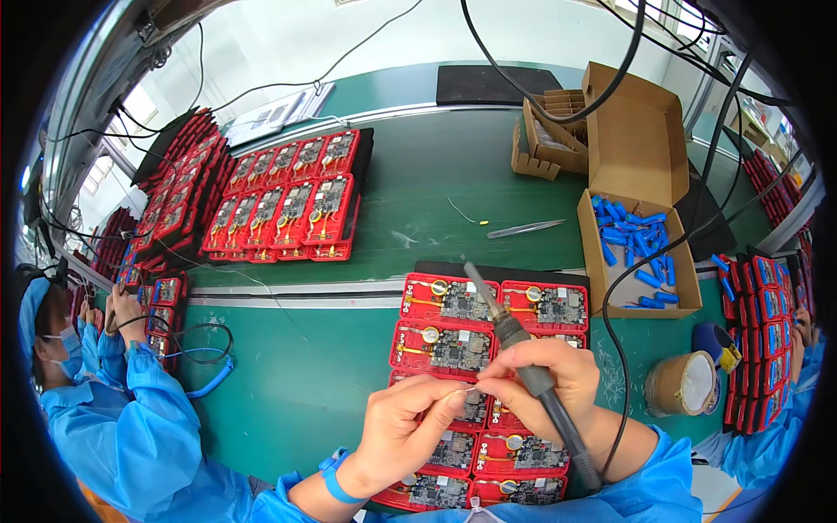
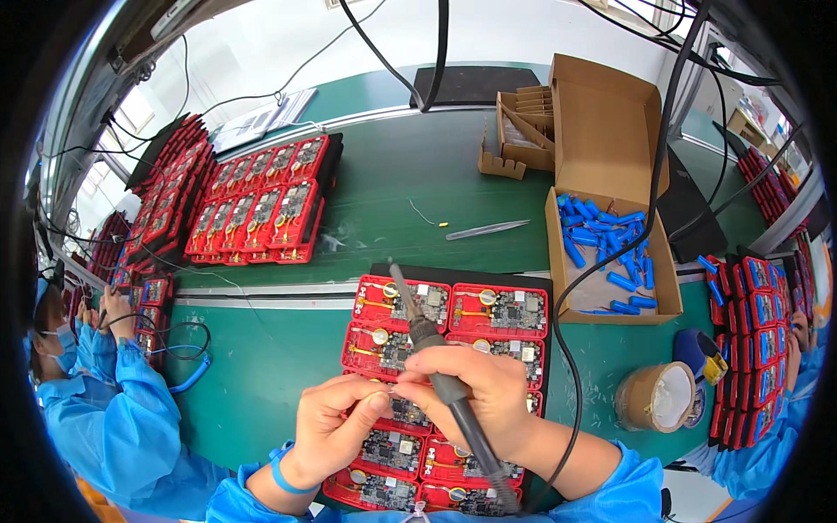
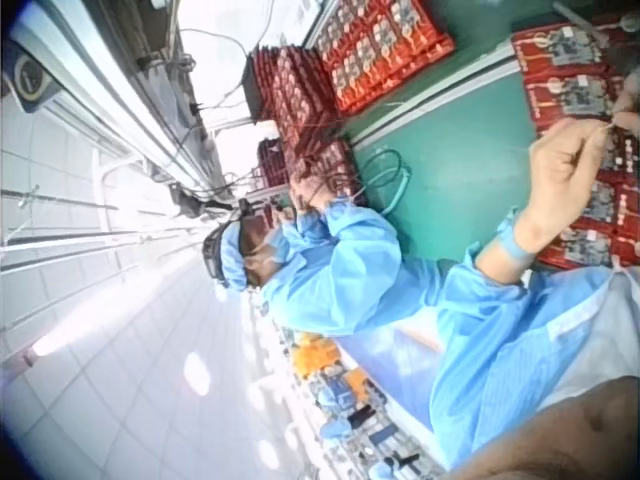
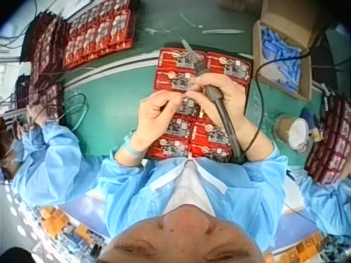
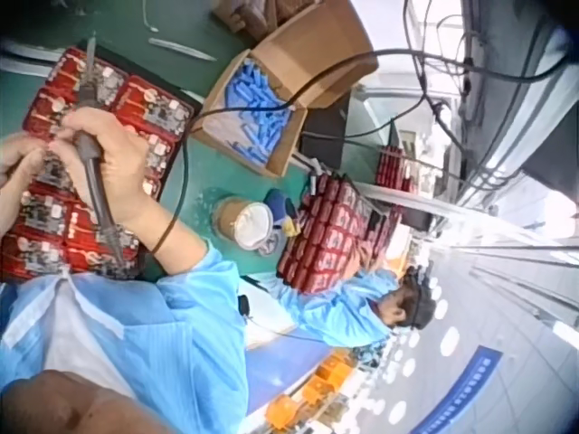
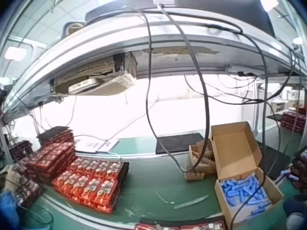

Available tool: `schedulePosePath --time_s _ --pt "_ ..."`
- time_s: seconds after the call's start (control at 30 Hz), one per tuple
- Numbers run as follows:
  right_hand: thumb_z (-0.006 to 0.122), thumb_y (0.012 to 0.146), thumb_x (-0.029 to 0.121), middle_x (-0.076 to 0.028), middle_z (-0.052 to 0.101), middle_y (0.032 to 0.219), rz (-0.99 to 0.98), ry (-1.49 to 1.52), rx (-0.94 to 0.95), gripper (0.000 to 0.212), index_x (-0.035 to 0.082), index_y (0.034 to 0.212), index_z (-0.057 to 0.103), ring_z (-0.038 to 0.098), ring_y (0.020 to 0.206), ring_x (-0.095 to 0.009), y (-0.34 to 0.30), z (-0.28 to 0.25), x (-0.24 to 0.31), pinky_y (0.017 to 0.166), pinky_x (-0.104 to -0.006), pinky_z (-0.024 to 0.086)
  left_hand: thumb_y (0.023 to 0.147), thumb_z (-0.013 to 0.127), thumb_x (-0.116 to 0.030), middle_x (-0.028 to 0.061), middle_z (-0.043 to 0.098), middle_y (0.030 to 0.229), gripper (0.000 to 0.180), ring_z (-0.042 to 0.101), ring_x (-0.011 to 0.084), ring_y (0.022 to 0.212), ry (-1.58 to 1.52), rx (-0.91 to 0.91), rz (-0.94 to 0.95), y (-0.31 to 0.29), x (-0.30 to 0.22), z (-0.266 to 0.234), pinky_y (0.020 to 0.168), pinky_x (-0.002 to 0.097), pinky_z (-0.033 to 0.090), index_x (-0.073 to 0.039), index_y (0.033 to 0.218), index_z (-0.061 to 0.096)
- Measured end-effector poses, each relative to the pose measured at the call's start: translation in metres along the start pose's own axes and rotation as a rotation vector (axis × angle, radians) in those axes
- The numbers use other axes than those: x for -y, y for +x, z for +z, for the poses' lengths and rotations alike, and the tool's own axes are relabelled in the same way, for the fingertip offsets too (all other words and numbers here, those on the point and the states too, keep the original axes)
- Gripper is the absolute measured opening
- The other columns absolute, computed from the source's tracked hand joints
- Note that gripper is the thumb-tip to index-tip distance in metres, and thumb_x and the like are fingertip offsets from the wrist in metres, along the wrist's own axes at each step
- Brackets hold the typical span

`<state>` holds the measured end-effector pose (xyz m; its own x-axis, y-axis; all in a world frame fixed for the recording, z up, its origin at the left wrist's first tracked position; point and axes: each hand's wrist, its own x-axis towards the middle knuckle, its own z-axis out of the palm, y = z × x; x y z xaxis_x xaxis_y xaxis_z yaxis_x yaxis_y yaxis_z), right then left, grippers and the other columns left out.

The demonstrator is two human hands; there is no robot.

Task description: The person places a tray of circuit boards onto the workstation and uses a soldering iron and solder wire to solder components onto the circuit boards.

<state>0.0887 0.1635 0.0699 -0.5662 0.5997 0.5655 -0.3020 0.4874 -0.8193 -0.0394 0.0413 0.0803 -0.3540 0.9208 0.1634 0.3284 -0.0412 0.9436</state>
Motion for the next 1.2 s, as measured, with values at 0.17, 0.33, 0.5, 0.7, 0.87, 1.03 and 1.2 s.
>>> schedulePosePath --time_s 0.17,0.33,0.5,0.7,0.87,1.03,1.2 --pt "0.073 0.066 -0.004 -0.011 0.064 0.068 0.029 -0.024 -0.071 0.023 0.001 0.084 0.060 0.064 0.061 -0.017 -0.005 -0.016 0.013 0.053 -0.0266 0.051 0.086 0.056 -0.007 0.0079 0.062 0.075 0.013 0.056 0.0114 0.065 0.016 0.036 -0.077 -0.010 0.009 -0.010 0.060 0.0237 0.045 0.002 0.090 0.064" --pt "0.075 0.065 -0.002 -0.010 0.064 0.068 -0.055 -0.127 -0.084 0.025 0.002 0.084 0.059 0.064 0.061 -0.020 -0.011 -0.025 0.011 0.054 -0.0264 0.052 0.083 0.057 -0.003 0.0066 0.058 0.066 0.010 0.054 0.0146 0.059 0.061 0.009 -0.048 -0.004 -0.003 0.003 0.054 0.0264 0.044 -0.001 0.089 0.065" --pt "0.075 0.066 0.001 -0.010 0.065 0.073 -0.068 -0.244 -0.091 0.030 0.002 0.093 0.061 0.065 0.065 -0.018 -0.008 -0.052 0.009 0.058 -0.0264 0.052 0.078 0.061 0.001 0.0077 0.056 0.074 0.012 0.054 0.0170 0.060 0.222 -0.016 0.209 0.016 -0.010 0.012 0.054 0.0267 0.044 -0.003 0.090 0.065" --pt "0.073 0.073 0.019 -0.007 0.061 0.073 0.040 -0.322 -0.117 0.038 0.001 0.104 0.059 0.054 0.060 -0.012 -0.015 -0.097 0.003 0.054 -0.0234 0.044 0.075 0.063 0.003 0.0044 0.051 0.068 0.012 0.048 0.0135 0.058 0.308 -0.086 0.250 0.046 0.014 0.028 0.049 0.0247 0.037 -0.003 0.085 0.066" --pt "0.068 0.077 0.009 -0.008 0.063 0.075 0.041 -0.527 -0.207 0.025 0.001 0.099 0.058 0.059 0.065 -0.012 -0.023 -0.098 -0.012 0.057 -0.0245 0.046 0.072 0.067 0.001 0.0044 0.052 0.068 0.011 0.049 0.0124 0.055 0.397 -0.064 0.267 0.069 0.030 0.042 0.047 0.0241 0.038 -0.003 0.082 0.066" --pt "0.065 0.076 0.004 -0.010 0.063 0.074 0.159 -0.462 -0.234 0.019 0.002 0.092 0.054 0.061 0.060 -0.014 -0.028 -0.102 -0.024 0.054 -0.0262 0.048 0.069 0.068 0.003 0.0056 0.053 0.069 0.011 0.052 0.0153 0.056 0.447 -0.051 0.284 0.083 0.041 0.055 0.047 0.0258 0.042 -0.003 0.078 0.065" --pt "0.068 0.072 0.005 -0.010 0.064 0.072 0.121 -0.536 -0.124 0.022 0.002 0.090 0.056 0.063 0.060 -0.017 -0.022 -0.101 -0.022 0.053 -0.0263 0.048 0.069 0.069 -0.003 0.0039 0.053 0.069 0.009 0.053 0.0167 0.050 0.509 -0.059 0.289 0.082 0.044 0.056 0.043 0.0291 0.043 -0.005 0.075 0.063"
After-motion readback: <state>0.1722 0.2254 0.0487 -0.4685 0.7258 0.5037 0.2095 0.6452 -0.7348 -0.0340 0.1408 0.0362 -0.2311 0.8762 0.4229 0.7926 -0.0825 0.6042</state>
